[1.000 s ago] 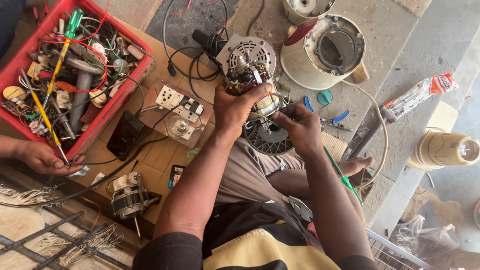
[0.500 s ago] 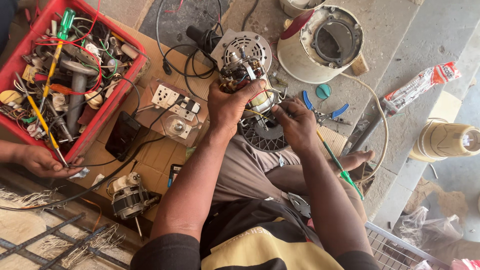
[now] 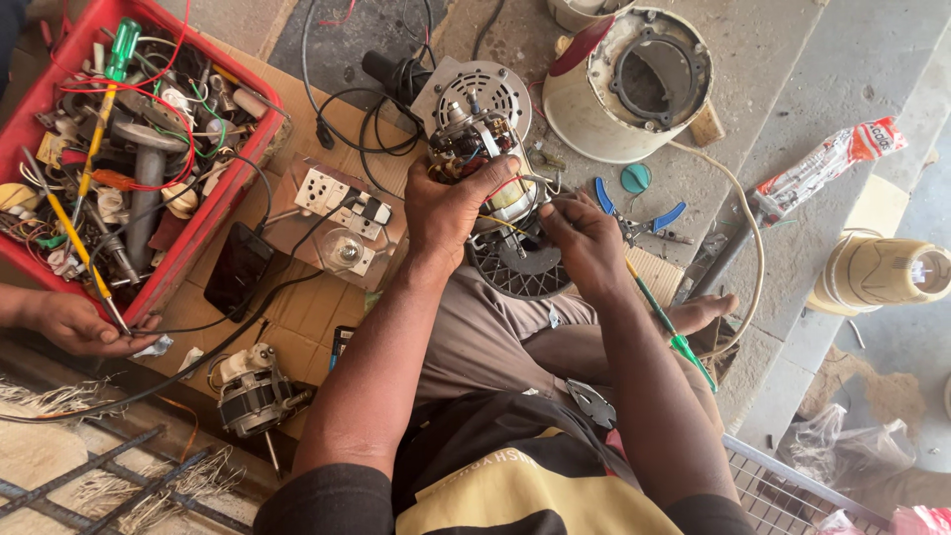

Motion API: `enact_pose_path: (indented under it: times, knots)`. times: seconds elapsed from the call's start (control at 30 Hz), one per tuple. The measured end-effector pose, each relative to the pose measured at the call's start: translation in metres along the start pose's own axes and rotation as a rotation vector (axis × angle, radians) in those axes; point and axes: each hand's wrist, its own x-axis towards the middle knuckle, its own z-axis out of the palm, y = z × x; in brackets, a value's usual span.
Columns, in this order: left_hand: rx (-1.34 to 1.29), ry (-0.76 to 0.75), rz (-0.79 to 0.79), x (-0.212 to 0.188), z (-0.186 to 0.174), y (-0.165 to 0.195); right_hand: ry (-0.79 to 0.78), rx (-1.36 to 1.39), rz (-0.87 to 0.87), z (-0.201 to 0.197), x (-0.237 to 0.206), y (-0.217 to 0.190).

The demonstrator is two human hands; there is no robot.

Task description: The person sits on the floor and assembles an electric motor. They attach a metal end plate to the motor housing, connect wires to the internal components, and use pliers to adjust connections. The person repeatedly rotates the motor shaft to check the assembly.

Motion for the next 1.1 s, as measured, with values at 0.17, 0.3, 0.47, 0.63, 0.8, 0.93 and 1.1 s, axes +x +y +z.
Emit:
enact_pose_path:
  times: [0.17, 0.3, 0.47, 0.63, 0.8, 0.93, 1.1]
  knots:
    - [0.028, 0.0, -0.01, -0.001, -0.001, 0.002, 0.029, 0.082, 0.058, 0.004, 0.0, -0.001]
    - [-0.009, -0.019, 0.0, 0.0, -0.002, 0.001, 0.018, -0.062, 0.015, 0.004, -0.002, -0.003]
    - [-0.054, -0.022, 0.015, -0.001, -0.002, -0.002, 0.034, -0.232, -0.049, 0.0, -0.002, -0.005]
    - [-0.027, -0.033, 0.021, 0.0, -0.002, -0.001, -0.049, -0.171, -0.123, -0.005, -0.001, -0.007]
    - [-0.02, -0.017, 0.005, 0.002, -0.003, -0.002, 0.001, 0.0, 0.114, 0.002, 0.0, -0.001]
    - [0.0, -0.024, 0.027, 0.0, -0.004, -0.003, -0.031, -0.199, -0.092, -0.005, 0.001, 0.003]
    - [-0.009, -0.028, 0.011, 0.0, -0.003, -0.001, -0.044, 0.065, 0.096, -0.002, 0.003, 0.004]
